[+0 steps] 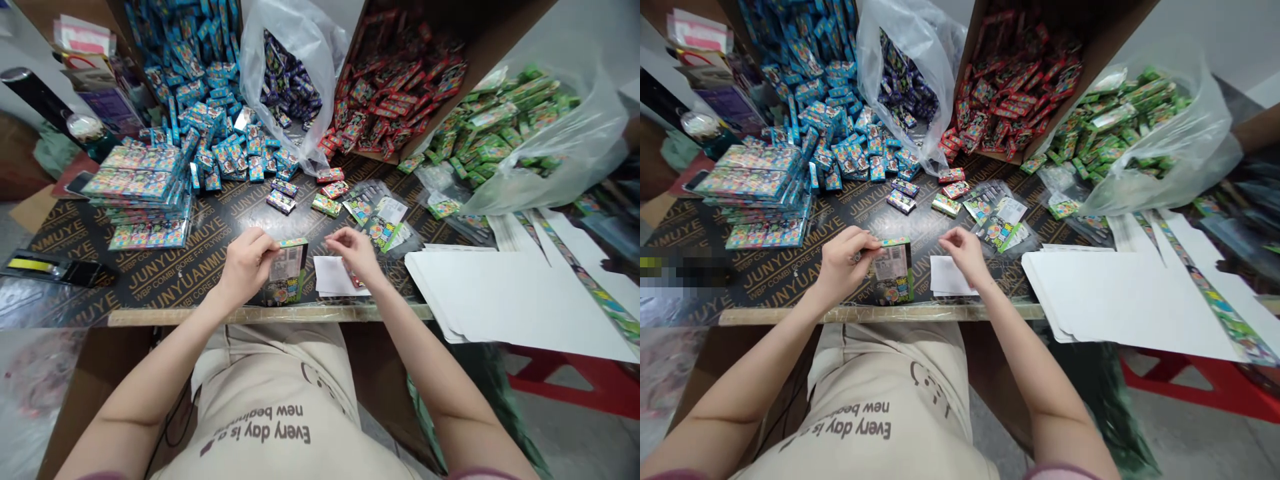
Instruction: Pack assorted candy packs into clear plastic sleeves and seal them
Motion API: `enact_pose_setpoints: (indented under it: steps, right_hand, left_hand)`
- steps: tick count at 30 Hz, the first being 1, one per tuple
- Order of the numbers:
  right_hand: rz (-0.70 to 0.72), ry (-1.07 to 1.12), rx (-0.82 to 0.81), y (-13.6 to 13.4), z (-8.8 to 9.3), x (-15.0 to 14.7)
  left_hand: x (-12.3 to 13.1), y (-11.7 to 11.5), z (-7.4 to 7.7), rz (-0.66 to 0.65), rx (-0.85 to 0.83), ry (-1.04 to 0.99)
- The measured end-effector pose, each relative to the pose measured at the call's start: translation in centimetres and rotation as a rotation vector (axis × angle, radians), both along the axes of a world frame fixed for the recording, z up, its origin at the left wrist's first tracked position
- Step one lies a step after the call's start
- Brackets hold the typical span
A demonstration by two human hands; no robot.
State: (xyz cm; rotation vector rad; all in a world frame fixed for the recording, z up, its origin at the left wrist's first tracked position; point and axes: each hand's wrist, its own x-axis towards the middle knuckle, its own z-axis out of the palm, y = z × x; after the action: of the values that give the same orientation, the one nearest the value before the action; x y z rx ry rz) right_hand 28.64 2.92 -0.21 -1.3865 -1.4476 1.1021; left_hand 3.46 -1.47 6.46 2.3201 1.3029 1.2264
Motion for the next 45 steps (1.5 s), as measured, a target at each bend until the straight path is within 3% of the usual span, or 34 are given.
enact_pose_setpoints:
  steps: [3,6,10,14,20,26,29,31,33,36,39,42,45]
  right_hand:
    - [0.104,0.216,0.028,0.3,5.4,-1.9]
    - [0.362,0.218,0.023,0.3,9.6,-4.4]
    - [0.667,0.118,0.023,1.0,11.0,-6.8]
    - [0.771,0.051,0.001,2.1,10.4,-7.4]
    - [0.759,0.004,-0.026,2.7,10.0,-7.4]
    - [0.582,0.117,-0.05,2.0,8.6,-8.1]
    - [0.449,0.094,0.014,1.9,7.8,-7.1]
    - [0.32,-0.077,0.125,2.1,6.9,-5.2]
    - [0.188,-0.415,0.217,2.3,5.4,-2.7]
    - [0.154,-0.949,0.134,1.9,2.4,0.8]
    - [0.233,-1.128,-0.013,1.2,-0.6,2.6]
    - [0.212,-1.058,0.013,0.6,-2.6,3.0]
    - [0.169,-0.968,0.079,0.1,-3.6,3.0]
  left_hand:
    - [0.0,0.0,-0.2,0.002,0.022,-0.025]
    - [0.1,-0.2,-0.1,-0.003,0.043,-0.031]
    - [0.0,-0.6,0.4,-0.042,0.055,-0.052]
    - [0.1,-0.8,0.5,-0.041,0.014,-0.087]
    - [0.8,-0.3,-0.6,0.081,0.086,-0.117]
    - [1.3,-0.5,-0.8,0.106,0.107,-0.059]
    - [0.2,-0.8,-0.7,0.111,0.115,0.055]
    - [-1.5,-1.0,-0.5,0.167,0.108,0.134]
    - [-3.6,-1.1,-0.2,0.267,0.109,0.202]
    - [-6.2,-0.7,-0.3,0.352,0.092,0.326]
    - [-6.7,0.1,-1.8,0.124,-0.072,0.503]
    - [-5.4,1.0,-4.4,-0.207,-0.263,0.644]
    - [-3.9,1.7,-6.2,-0.33,-0.327,0.686]
